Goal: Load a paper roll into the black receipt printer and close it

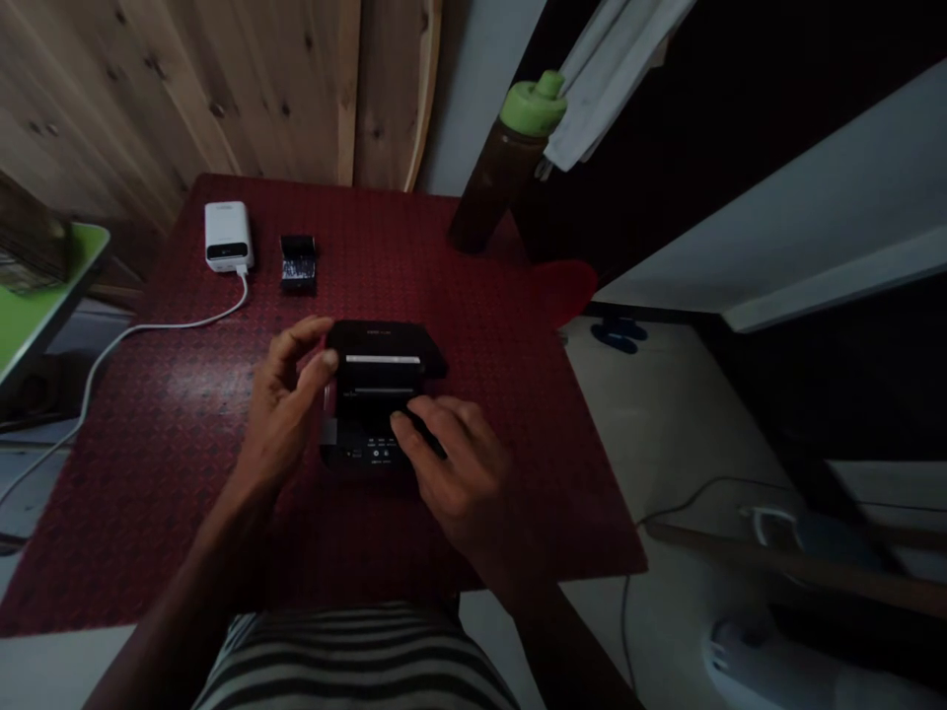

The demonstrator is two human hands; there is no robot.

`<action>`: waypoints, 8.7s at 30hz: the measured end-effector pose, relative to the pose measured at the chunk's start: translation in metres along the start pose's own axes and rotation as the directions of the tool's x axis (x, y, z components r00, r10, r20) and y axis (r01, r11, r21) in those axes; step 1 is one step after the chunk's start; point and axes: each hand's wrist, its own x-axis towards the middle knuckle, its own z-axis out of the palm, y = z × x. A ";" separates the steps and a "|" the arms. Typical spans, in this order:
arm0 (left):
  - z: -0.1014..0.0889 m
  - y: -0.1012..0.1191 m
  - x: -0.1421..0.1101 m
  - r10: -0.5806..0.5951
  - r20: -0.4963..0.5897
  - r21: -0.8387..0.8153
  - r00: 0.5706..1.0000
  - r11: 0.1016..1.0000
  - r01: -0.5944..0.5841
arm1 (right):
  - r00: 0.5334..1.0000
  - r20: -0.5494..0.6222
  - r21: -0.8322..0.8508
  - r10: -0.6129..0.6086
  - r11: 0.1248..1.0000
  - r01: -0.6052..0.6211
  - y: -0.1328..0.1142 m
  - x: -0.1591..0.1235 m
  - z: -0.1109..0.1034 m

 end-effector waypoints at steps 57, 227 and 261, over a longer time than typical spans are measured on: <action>-0.008 -0.001 -0.056 -0.347 0.060 -0.192 0.936 0.916 0.352 | 0.862 -0.082 0.356 0.500 0.823 -0.443 0.014 -0.055 0.007; 0.008 0.019 0.015 0.113 -0.027 0.002 0.993 0.994 -0.113 | 0.997 0.080 0.010 -0.019 1.000 0.018 0.000 0.008 0.004; -0.012 -0.003 -0.060 -0.385 0.075 -0.210 0.920 0.896 0.392 | 0.914 0.051 0.446 0.402 0.810 -0.381 0.012 -0.027 -0.007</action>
